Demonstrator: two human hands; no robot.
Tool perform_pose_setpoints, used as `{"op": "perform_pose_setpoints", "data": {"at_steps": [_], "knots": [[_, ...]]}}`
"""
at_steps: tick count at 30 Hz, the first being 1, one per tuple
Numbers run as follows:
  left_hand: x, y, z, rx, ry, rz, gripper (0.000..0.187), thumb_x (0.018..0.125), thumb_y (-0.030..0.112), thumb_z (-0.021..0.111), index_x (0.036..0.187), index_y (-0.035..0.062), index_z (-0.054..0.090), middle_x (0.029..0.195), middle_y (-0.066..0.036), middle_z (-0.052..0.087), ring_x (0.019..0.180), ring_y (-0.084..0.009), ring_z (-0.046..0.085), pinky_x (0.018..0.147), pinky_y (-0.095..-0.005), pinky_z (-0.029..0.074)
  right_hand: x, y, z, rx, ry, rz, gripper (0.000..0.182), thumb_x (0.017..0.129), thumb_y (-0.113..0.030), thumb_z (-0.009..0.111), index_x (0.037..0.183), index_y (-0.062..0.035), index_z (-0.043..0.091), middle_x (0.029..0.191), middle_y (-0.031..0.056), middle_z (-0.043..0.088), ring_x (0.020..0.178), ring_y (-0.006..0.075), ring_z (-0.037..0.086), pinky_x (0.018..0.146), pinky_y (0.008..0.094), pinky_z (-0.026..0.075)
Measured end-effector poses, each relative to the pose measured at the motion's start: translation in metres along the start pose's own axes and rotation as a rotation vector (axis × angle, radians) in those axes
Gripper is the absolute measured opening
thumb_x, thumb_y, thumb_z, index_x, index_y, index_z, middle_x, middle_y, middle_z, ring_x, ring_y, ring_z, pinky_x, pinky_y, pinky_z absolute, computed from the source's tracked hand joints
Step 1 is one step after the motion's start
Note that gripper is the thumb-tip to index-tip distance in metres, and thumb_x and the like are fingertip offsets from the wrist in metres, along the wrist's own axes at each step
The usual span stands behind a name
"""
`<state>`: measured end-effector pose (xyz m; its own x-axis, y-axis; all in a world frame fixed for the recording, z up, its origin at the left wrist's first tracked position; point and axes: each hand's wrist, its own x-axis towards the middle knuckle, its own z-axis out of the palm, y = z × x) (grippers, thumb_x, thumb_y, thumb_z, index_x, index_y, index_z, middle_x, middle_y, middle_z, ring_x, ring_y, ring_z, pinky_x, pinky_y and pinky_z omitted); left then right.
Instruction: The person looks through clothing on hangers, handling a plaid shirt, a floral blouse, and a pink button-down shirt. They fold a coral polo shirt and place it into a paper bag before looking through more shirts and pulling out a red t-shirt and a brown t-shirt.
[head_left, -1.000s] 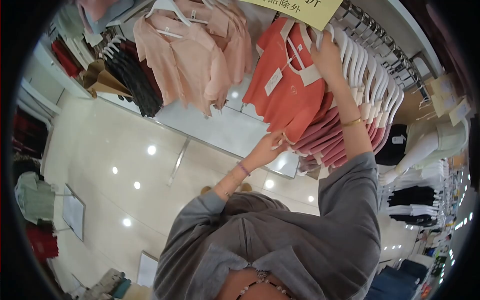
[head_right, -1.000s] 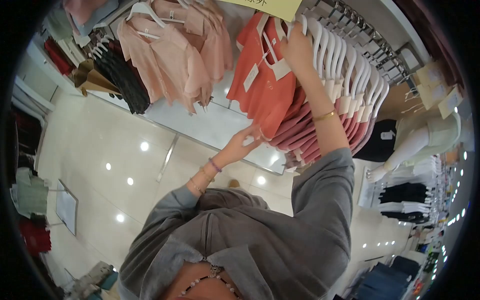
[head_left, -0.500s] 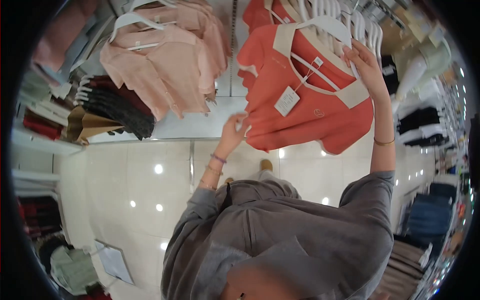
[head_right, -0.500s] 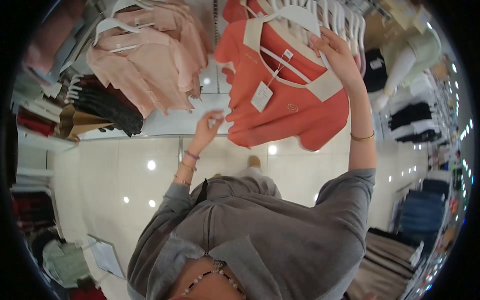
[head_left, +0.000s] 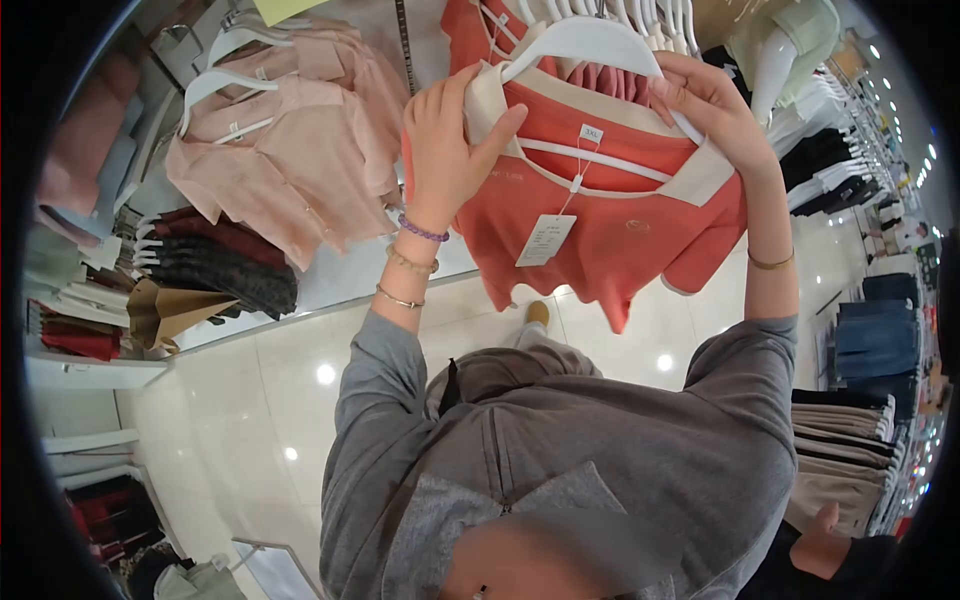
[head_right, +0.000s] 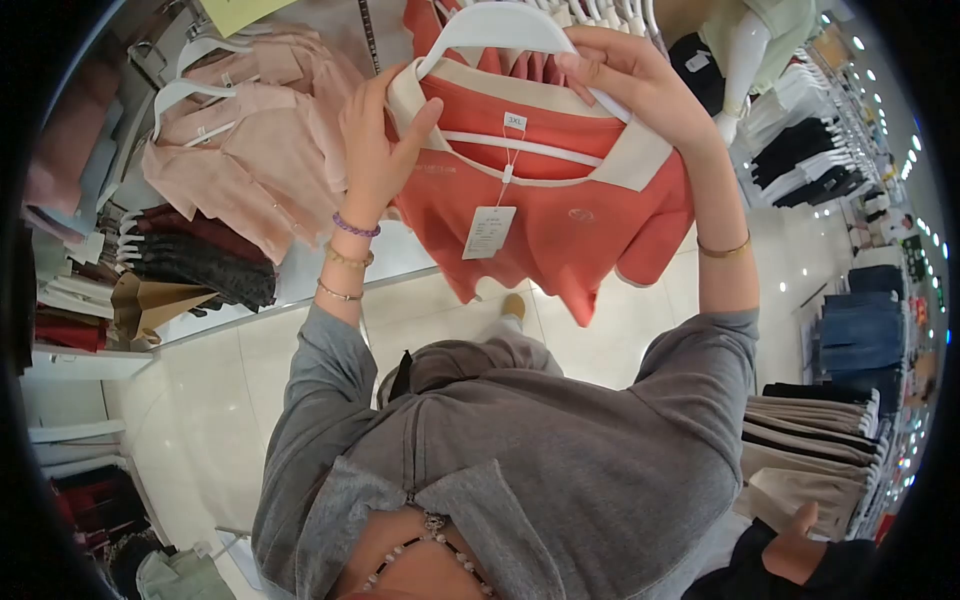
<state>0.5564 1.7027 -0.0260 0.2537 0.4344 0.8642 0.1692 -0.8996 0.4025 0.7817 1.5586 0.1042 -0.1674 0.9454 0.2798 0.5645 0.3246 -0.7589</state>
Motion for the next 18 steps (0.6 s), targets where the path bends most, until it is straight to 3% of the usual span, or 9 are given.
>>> {"op": "perform_pose_setpoints", "data": {"at_steps": [3,6,12,16,18], "knots": [[-0.001,-0.005,-0.009,-0.003,-0.02,-0.138,0.034,0.087,0.032,0.066,0.111,0.0094,0.061,0.093,-0.007,0.059,0.089,-0.0262,0.054,0.086,-0.0402,0.036,0.013,0.007,0.003,0.004,-0.005,-0.03,0.035,0.098,-0.025,0.056,0.121,0.0001,0.059,0.071,-0.0034,0.05,0.064,0.0029,0.044,0.057,0.0197,0.034],[-0.002,-0.003,-0.02,0.103,-0.018,-0.053,0.029,0.089,0.024,0.063,0.111,0.0054,0.061,0.091,-0.011,0.059,0.079,-0.0284,0.055,0.069,-0.0363,0.043,0.019,0.01,-0.001,-0.003,0.002,0.024,0.036,0.095,-0.029,0.06,0.118,-0.0011,0.061,0.069,-0.0046,0.052,0.063,0.0018,0.044,0.056,0.0188,0.033],[-0.016,-0.013,-0.04,0.105,-0.199,-0.075,0.024,0.091,0.016,0.059,0.112,0.0046,0.06,0.091,-0.014,0.057,0.074,-0.0308,0.058,0.065,-0.0364,0.046,0.05,0.028,0.024,-0.108,0.052,0.142,0.034,0.092,-0.036,0.064,0.105,-0.0046,0.068,0.058,-0.0082,0.042,0.045,0.0016,0.03,0.041,0.0211,0.021],[-0.017,-0.003,-0.04,0.032,-0.197,-0.117,0.02,0.09,0.016,0.061,0.107,0.0069,0.063,0.088,-0.012,0.06,0.071,-0.0323,0.059,0.06,-0.0373,0.048,0.045,0.027,0.019,-0.046,-0.006,0.181,0.031,0.093,-0.034,0.063,0.1,-0.004,0.069,0.058,-0.0084,0.04,0.048,0.0011,0.031,0.043,0.0203,0.022],[-0.017,-0.012,-0.044,-0.071,-0.196,-0.153,0.02,0.09,0.016,0.06,0.107,0.005,0.063,0.084,-0.012,0.061,0.07,-0.0334,0.059,0.059,-0.0371,0.047,0.043,0.033,0.014,-0.07,-0.046,0.1,0.029,0.093,-0.032,0.062,0.098,-0.0035,0.069,0.059,-0.0083,0.041,0.049,0.0011,0.032,0.044,0.0204,0.023]]}}
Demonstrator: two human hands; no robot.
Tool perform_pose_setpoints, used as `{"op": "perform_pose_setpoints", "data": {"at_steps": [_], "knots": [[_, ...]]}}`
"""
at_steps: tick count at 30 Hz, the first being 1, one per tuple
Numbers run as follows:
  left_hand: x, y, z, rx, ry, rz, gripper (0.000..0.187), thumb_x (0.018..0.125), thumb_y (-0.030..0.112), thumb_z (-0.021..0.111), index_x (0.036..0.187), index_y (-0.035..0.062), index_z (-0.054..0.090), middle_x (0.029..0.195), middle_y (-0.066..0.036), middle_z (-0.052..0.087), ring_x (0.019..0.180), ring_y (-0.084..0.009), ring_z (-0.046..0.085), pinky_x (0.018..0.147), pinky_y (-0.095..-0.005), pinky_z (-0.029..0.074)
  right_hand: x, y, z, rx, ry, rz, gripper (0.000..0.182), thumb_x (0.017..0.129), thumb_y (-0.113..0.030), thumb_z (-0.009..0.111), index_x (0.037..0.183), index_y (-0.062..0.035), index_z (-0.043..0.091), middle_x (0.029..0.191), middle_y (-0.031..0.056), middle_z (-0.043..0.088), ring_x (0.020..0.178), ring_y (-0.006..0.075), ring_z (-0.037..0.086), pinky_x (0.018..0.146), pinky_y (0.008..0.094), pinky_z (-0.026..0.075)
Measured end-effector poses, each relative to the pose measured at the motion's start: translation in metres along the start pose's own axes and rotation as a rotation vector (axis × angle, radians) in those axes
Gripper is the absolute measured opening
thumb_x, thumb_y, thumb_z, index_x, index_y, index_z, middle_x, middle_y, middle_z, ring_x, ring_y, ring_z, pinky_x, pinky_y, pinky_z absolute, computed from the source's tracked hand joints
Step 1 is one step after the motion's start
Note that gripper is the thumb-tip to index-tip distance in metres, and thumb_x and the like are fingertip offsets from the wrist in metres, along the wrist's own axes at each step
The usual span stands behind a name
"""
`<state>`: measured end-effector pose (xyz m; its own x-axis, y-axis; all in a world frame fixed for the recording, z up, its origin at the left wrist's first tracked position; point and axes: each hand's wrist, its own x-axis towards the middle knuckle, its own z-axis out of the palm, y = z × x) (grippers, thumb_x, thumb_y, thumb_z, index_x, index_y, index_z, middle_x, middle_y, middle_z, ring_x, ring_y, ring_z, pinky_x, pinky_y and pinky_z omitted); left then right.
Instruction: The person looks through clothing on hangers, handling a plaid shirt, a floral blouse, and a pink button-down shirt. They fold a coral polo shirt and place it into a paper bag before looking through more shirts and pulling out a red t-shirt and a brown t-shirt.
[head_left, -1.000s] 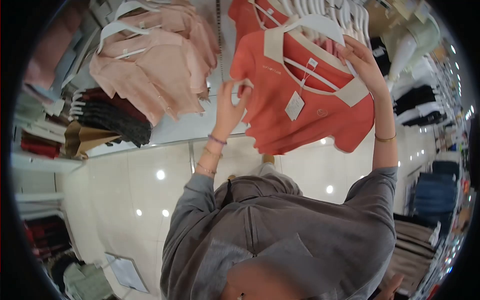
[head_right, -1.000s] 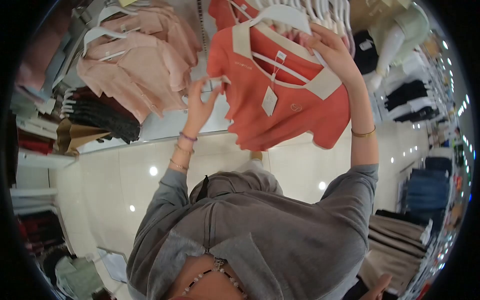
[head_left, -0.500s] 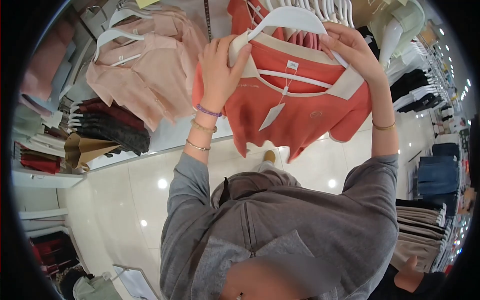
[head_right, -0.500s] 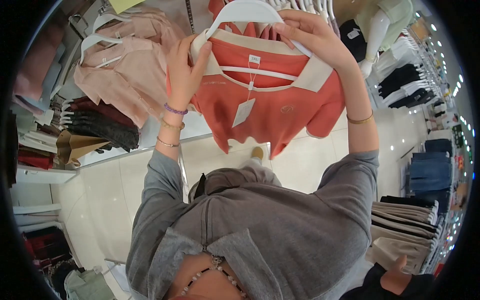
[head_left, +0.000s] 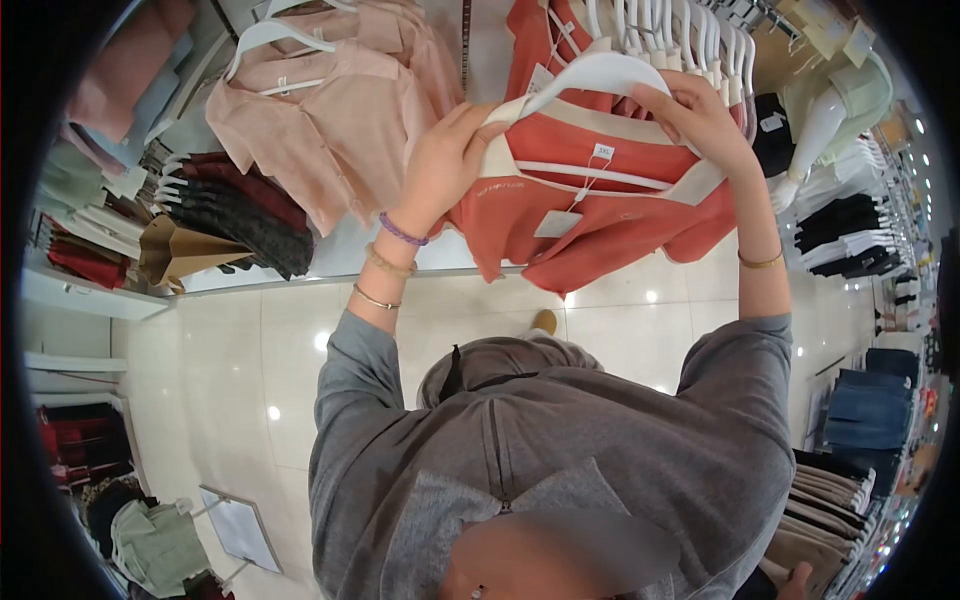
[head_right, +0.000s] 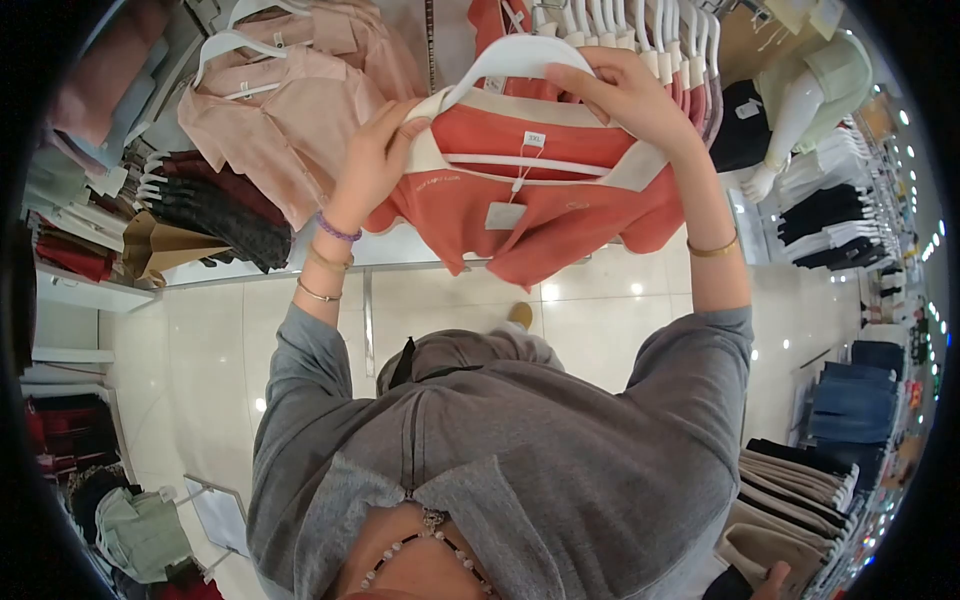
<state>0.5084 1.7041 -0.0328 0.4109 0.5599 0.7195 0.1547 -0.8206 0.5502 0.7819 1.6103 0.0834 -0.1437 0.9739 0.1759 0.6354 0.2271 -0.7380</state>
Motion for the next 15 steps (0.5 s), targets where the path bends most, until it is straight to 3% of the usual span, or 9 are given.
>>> {"op": "perform_pose_setpoints", "data": {"at_steps": [3,5,10,12,15], "knots": [[-0.006,-0.019,-0.011,-0.023,-0.025,-0.06,0.022,0.091,0.015,0.059,0.107,0.001,0.063,0.076,-0.015,0.059,0.063,-0.0278,0.058,0.057,-0.034,0.046,-0.017,-0.013,0.0,-0.005,0.069,0.0,0.028,0.095,-0.028,0.06,0.093,-0.0011,0.068,0.059,-0.0062,0.042,0.051,0.0016,0.033,0.047,0.0206,0.024],[-0.015,-0.039,-0.031,-0.037,-0.072,-0.274,0.023,0.094,0.017,0.056,0.107,0.0,0.064,0.071,-0.012,0.059,0.061,-0.0196,0.056,0.056,-0.0303,0.045,-0.032,-0.009,-0.014,0.009,0.144,-0.005,0.028,0.096,-0.026,0.057,0.091,0.0005,0.066,0.059,-0.0049,0.043,0.052,0.0021,0.033,0.046,0.0208,0.023],[-0.045,-0.06,-0.015,-0.433,-0.195,-0.627,0.031,0.1,0.027,0.05,0.105,-0.0007,0.065,0.074,0.003,0.057,0.066,-0.0047,0.048,0.058,-0.0217,0.042,-0.048,-0.001,-0.021,0.497,0.377,-0.215,0.031,0.101,-0.026,0.048,0.094,0.0024,0.058,0.059,-0.0014,0.042,0.057,0.0089,0.038,0.057,0.0246,0.036],[-0.051,-0.041,0.004,-0.552,-0.117,-0.609,0.031,0.1,0.027,0.05,0.103,-0.0008,0.064,0.074,0.003,0.056,0.067,-0.0041,0.047,0.06,-0.0213,0.041,-0.047,-0.013,-0.018,0.683,0.541,-0.241,0.034,0.102,-0.03,0.046,0.098,0.0028,0.055,0.058,0.0008,0.04,0.062,0.0135,0.041,0.069,0.0301,0.041],[-0.058,-0.027,0.019,-0.609,-0.058,-0.505,0.032,0.102,0.027,0.047,0.094,-0.0001,0.061,0.076,0.001,0.057,0.07,-0.0039,0.047,0.063,-0.02,0.041,-0.046,-0.007,-0.026,0.65,0.788,-0.128,0.035,0.101,-0.033,0.046,0.094,0.0007,0.055,0.055,-0.0003,0.035,0.06,0.0124,0.037,0.064,0.0284,0.036]]}}
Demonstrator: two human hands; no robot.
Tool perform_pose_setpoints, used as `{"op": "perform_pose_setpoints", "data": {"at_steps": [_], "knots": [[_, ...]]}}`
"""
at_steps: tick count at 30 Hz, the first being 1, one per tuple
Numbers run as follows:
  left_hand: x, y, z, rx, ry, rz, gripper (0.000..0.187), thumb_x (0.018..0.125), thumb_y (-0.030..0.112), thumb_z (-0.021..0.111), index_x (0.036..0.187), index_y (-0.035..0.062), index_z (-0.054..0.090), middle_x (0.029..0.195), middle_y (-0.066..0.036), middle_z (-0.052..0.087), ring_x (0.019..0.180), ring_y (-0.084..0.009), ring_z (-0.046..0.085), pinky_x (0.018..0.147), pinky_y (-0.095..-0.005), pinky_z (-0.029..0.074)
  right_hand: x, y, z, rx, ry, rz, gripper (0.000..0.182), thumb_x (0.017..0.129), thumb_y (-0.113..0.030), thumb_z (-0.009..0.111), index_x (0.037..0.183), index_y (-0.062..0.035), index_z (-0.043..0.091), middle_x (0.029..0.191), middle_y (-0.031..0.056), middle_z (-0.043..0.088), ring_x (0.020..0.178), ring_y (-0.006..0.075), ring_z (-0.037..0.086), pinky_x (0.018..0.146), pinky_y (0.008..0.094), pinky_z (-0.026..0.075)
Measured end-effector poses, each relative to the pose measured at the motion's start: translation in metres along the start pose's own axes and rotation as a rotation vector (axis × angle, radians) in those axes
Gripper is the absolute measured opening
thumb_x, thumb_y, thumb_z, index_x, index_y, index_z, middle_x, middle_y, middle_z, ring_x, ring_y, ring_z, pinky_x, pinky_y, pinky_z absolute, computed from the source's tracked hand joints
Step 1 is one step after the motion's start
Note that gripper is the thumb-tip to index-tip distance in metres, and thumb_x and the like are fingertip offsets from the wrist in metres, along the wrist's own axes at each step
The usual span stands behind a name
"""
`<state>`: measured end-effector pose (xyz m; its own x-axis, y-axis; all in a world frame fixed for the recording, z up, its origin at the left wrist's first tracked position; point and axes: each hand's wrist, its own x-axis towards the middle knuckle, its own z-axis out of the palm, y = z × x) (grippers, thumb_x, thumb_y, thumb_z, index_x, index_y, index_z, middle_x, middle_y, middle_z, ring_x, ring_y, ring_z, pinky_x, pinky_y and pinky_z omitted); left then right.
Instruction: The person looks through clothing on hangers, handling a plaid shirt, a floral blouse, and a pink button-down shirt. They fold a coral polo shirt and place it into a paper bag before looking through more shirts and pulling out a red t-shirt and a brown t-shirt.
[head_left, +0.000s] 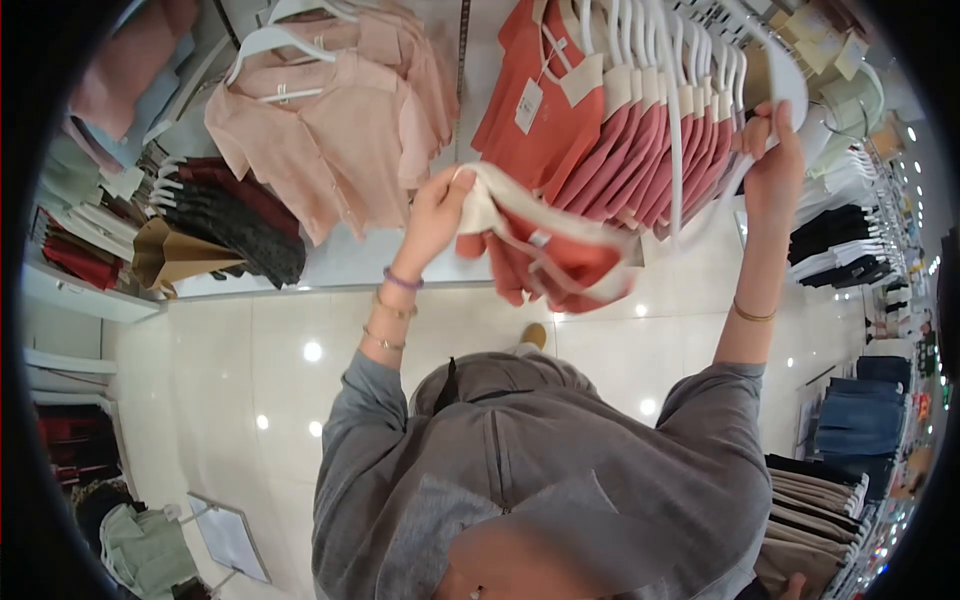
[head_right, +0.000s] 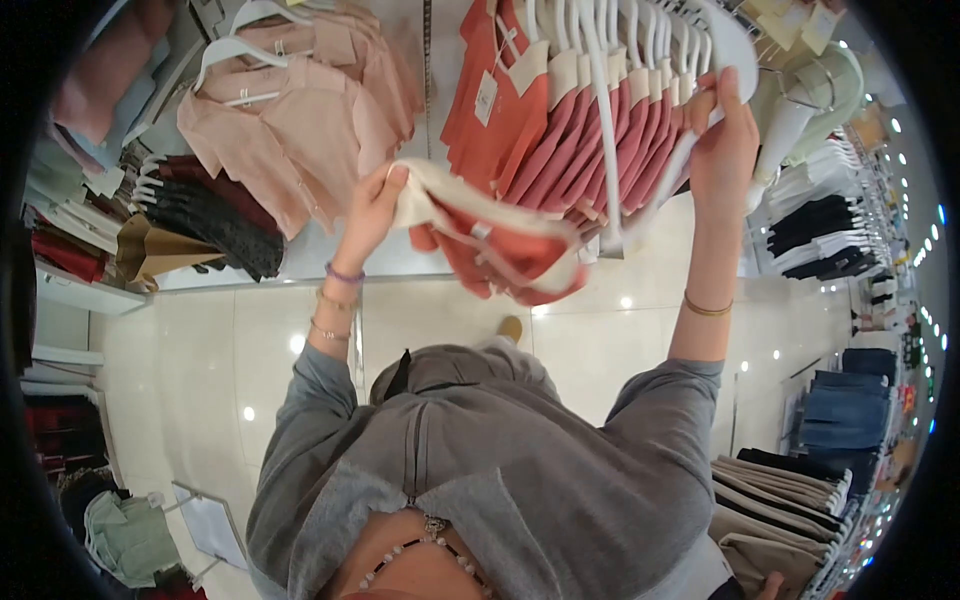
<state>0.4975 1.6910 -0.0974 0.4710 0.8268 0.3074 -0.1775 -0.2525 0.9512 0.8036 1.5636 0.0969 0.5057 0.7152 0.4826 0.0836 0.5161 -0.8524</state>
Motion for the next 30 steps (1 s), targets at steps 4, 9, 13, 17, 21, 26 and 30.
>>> {"op": "perform_pose_setpoints", "data": {"at_steps": [4,9,13,17,21,26,30], "knots": [[-0.026,0.015,0.01,-0.098,0.045,-0.029,0.034,0.103,0.029,0.044,0.091,0.0006,0.059,0.075,-0.001,0.059,0.064,-0.0055,0.05,0.058,-0.0211,0.042,0.009,0.026,-0.009,-0.341,-0.032,0.188,0.037,0.098,-0.03,0.055,0.091,0.0061,0.06,0.049,-0.003,0.036,0.039,0.0104,0.038,0.041,0.0261,0.034],[-0.044,0.041,0.004,-0.181,0.074,-0.113,0.037,0.103,0.032,0.044,0.089,0.0014,0.059,0.066,-0.002,0.058,0.058,-0.0057,0.051,0.053,-0.0203,0.041,0.049,0.079,0.038,-0.385,-0.187,0.186,0.043,0.096,-0.032,0.052,0.077,0.0048,0.063,0.046,0.0,0.042,0.037,0.0142,0.046,0.039,0.0274,0.037],[-0.058,0.065,0.0,-0.045,0.127,-0.066,0.038,0.103,0.032,0.044,0.088,0.0009,0.06,0.067,-0.001,0.058,0.059,-0.005,0.05,0.054,-0.02,0.041,0.124,0.11,0.089,-0.639,-0.091,-0.125,0.04,0.094,-0.033,0.054,0.085,0.0038,0.065,0.05,-0.0008,0.042,0.04,0.01,0.044,0.039,0.0265,0.039],[-0.067,0.069,-0.005,-0.073,0.265,-0.075,0.037,0.103,0.031,0.045,0.089,0.0003,0.062,0.071,0.0,0.059,0.063,-0.0042,0.05,0.056,-0.0196,0.04,0.205,0.135,0.121,-0.742,-0.152,0.033,0.032,0.089,-0.026,0.06,0.091,0.005,0.066,0.08,0.0146,0.062,0.076,0.0238,0.062,0.066,0.0357,0.048],[-0.069,0.084,-0.004,-0.009,0.416,-0.009,0.036,0.102,0.03,0.046,0.091,-0.0004,0.063,0.078,0.001,0.06,0.068,-0.0038,0.05,0.06,-0.0193,0.041,0.209,0.163,0.129,-0.88,-0.346,-0.005,0.045,0.089,-0.035,0.058,0.093,0.0084,0.065,0.075,0.0169,0.065,0.07,0.0259,0.064,0.068,0.0379,0.05],[-0.063,0.086,-0.01,0.057,0.52,0.037,0.036,0.102,0.03,0.047,0.091,-0.0003,0.063,0.08,0.0,0.062,0.07,-0.0049,0.052,0.062,-0.0198,0.042,0.199,0.2,0.113,-0.934,-0.293,-0.174,0.051,0.088,-0.041,0.053,0.085,0.0088,0.065,0.068,0.0214,0.067,0.068,0.0371,0.067,0.074,0.0431,0.052],[-0.051,0.11,-0.013,0.121,0.51,0.107,0.035,0.102,0.029,0.046,0.096,-0.0013,0.062,0.082,-0.001,0.064,0.07,-0.0055,0.055,0.063,-0.0204,0.045,0.153,0.147,0.093,-1.167,-0.438,-0.46,0.048,0.089,-0.035,0.058,0.111,0.0079,0.058,0.104,0.0272,0.064,0.098,0.0368,0.063,0.084,0.0439,0.049]]}}
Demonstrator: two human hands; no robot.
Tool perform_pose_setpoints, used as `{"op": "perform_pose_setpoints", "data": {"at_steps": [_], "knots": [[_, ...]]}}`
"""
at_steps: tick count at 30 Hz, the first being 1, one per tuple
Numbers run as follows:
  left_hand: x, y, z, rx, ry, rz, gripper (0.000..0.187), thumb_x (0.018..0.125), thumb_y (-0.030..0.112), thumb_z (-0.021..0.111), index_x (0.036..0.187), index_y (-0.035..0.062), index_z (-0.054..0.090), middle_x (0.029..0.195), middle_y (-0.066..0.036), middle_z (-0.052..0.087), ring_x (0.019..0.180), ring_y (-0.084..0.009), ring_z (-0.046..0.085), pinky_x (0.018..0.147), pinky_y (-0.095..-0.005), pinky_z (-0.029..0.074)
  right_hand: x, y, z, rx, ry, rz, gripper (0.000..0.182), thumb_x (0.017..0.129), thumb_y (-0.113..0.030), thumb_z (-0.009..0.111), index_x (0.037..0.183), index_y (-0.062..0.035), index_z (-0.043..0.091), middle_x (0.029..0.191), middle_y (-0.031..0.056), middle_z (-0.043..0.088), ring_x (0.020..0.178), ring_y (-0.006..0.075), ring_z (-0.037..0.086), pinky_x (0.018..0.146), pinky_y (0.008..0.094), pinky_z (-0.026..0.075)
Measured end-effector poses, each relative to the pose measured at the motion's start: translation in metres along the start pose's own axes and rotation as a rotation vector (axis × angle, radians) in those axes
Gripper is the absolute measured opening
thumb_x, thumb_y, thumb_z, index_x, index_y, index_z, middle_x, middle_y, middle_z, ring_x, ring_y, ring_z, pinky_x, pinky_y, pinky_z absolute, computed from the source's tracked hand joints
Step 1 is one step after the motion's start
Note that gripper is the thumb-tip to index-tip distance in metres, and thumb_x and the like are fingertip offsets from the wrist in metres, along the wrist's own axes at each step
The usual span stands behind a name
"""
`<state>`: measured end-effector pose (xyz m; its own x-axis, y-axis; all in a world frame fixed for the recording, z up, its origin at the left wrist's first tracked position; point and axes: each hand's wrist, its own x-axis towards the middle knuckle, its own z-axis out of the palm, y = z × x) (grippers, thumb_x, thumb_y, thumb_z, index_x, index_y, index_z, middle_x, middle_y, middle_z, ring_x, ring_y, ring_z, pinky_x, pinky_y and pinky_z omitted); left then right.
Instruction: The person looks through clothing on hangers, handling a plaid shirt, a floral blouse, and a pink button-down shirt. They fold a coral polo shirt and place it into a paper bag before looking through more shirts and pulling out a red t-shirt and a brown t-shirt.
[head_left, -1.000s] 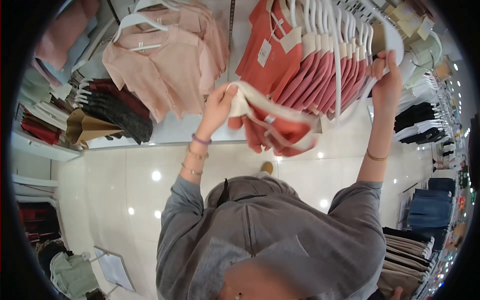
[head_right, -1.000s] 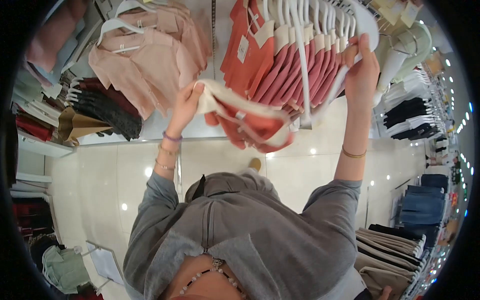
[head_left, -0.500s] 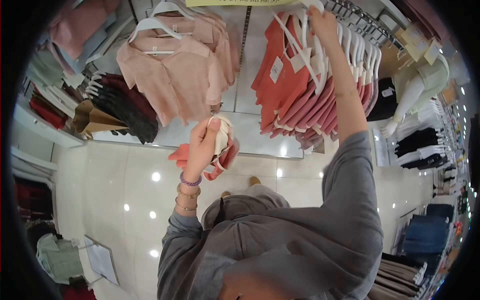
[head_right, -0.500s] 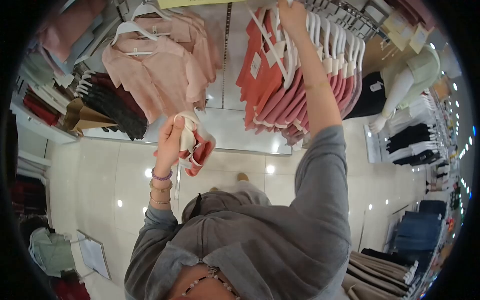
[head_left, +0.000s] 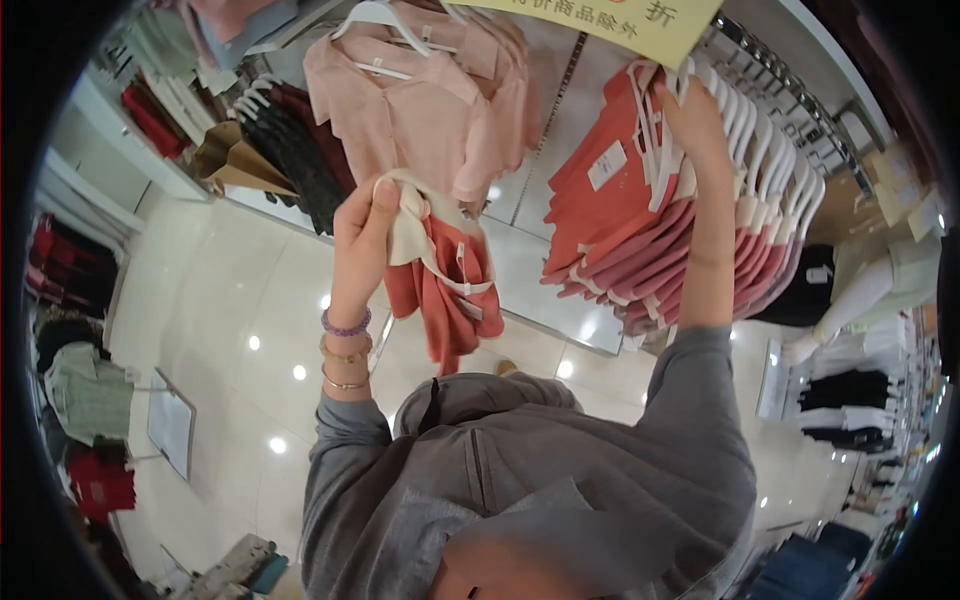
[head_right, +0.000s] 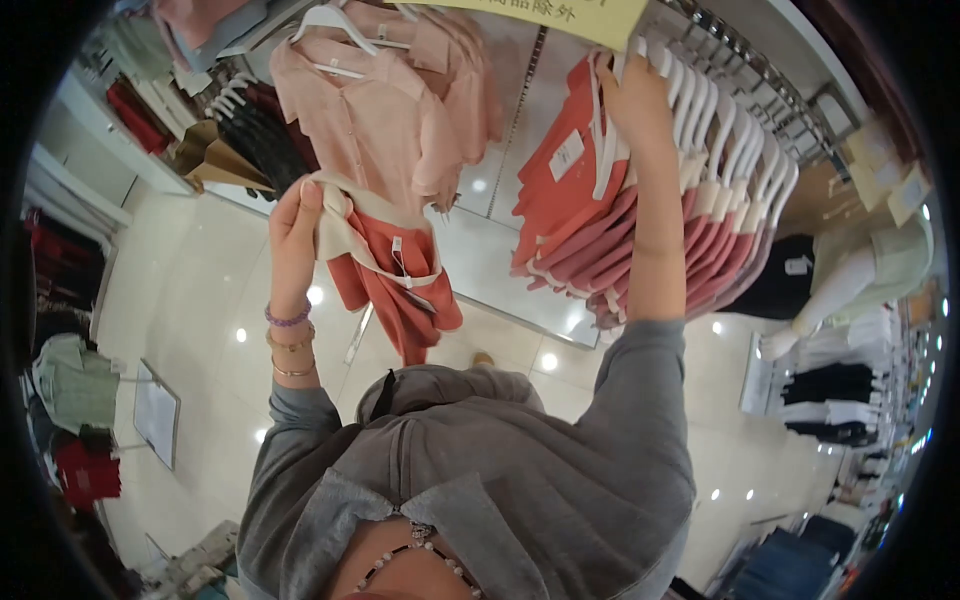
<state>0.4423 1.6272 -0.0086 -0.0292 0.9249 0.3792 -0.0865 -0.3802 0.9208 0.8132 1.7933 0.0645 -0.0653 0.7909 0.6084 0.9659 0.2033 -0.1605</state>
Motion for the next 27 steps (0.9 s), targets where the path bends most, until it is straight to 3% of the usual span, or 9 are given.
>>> {"op": "perform_pose_setpoints", "data": {"at_steps": [2,4,7,10,13,16,23,25,27], "knots": [[0.008,0.012,-0.002,-0.068,-0.001,-0.037,0.034,0.102,0.028,0.047,0.096,-0.0017,0.062,0.084,-0.003,0.065,0.073,-0.0059,0.057,0.065,-0.0211,0.047,-0.036,-0.056,-0.034,0.056,0.157,-0.1,0.042,0.086,-0.029,0.065,0.114,0.0031,0.059,0.119,0.026,0.057,0.109,0.0393,0.056,0.088,0.0399,0.047],[0.017,0.025,-0.004,-0.086,-0.005,-0.026,0.033,0.102,0.027,0.048,0.096,-0.0015,0.062,0.085,-0.003,0.065,0.074,-0.0059,0.057,0.066,-0.0209,0.047,-0.058,-0.099,-0.034,0.55,-0.012,-0.252,0.054,0.082,-0.029,0.072,0.126,-0.0029,0.055,0.126,0.0182,0.056,0.113,0.0365,0.054,0.092,0.0344,0.045],[0.028,0.044,-0.007,-0.086,-0.04,0.116,0.031,0.101,0.027,0.049,0.096,-0.0007,0.063,0.085,-0.001,0.065,0.077,-0.0044,0.057,0.069,-0.0193,0.046,-0.077,-0.127,0.023,1.012,-0.516,-0.468,0.065,0.082,-0.028,0.074,0.134,-0.0001,0.047,0.121,0.0117,0.059,0.113,0.0237,0.053,0.098,0.0358,0.04],[0.033,0.062,-0.019,-0.085,0.0,0.2,0.032,0.1,0.03,0.052,0.097,0.0006,0.064,0.087,0.001,0.064,0.078,-0.0027,0.055,0.068,-0.019,0.045,-0.094,-0.127,0.1,1.337,-1.295,-0.334,0.073,0.079,-0.024,0.077,0.138,0.0021,0.042,0.129,0.0091,0.055,0.118,0.0166,0.049,0.1,0.0343,0.039],[0.041,0.071,-0.046,-0.08,0.184,0.237,0.029,0.099,0.027,0.052,0.11,0.0009,0.059,0.1,-0.005,0.064,0.091,-0.0155,0.06,0.081,-0.0297,0.048,-0.098,-0.15,0.089,1.145,-1.53,-0.309,0.069,0.079,-0.016,0.076,0.136,0.0025,0.044,0.124,0.0101,0.058,0.112,0.0149,0.055,0.093,0.0321,0.046],[0.047,0.06,-0.094,0.393,0.327,0.359,0.037,0.105,0.03,0.037,0.103,0.0008,0.06,0.089,0.001,0.06,0.083,-0.0067,0.053,0.074,-0.0219,0.045,-0.092,-0.149,0.098,1.162,-1.466,-0.185,0.059,0.082,-0.013,0.073,0.132,0.0035,0.046,0.11,0.0087,0.064,0.096,0.0142,0.062,0.079,0.0291,0.052],[0.06,0.047,-0.173,0.72,0.426,0.273,0.038,0.103,0.033,0.043,0.099,0.0001,0.061,0.073,0.005,0.045,0.069,-0.0051,0.04,0.058,-0.0232,0.035,-0.03,-0.187,0.054,1.568,-0.659,0.191,0.036,0.091,-0.035,0.065,0.107,-0.0028,0.065,0.078,0.0007,0.065,0.063,0.0061,0.059,0.051,0.0217,0.046],[0.071,0.047,-0.186,0.762,0.408,0.156,0.042,0.103,0.035,0.043,0.099,-0.002,0.061,0.077,0.004,0.05,0.072,-0.0046,0.043,0.061,-0.0227,0.039,-0.004,-0.196,0.056,1.598,-0.602,0.182,0.031,0.088,-0.035,0.069,0.097,-0.0049,0.067,0.071,-0.0023,0.061,0.058,0.0051,0.053,0.047,0.022,0.041],[0.08,0.063,-0.191,0.782,0.293,0.138,0.044,0.103,0.038,0.041,0.101,-0.0015,0.061,0.081,0.003,0.054,0.076,-0.0057,0.047,0.067,-0.0238,0.043,0.028,-0.187,0.066,1.69,-0.738,0.135,0.032,0.089,-0.031,0.068,0.104,-0.0033,0.062,0.087,0.0017,0.058,0.075,0.0092,0.052,0.063,0.0253,0.042]]}}
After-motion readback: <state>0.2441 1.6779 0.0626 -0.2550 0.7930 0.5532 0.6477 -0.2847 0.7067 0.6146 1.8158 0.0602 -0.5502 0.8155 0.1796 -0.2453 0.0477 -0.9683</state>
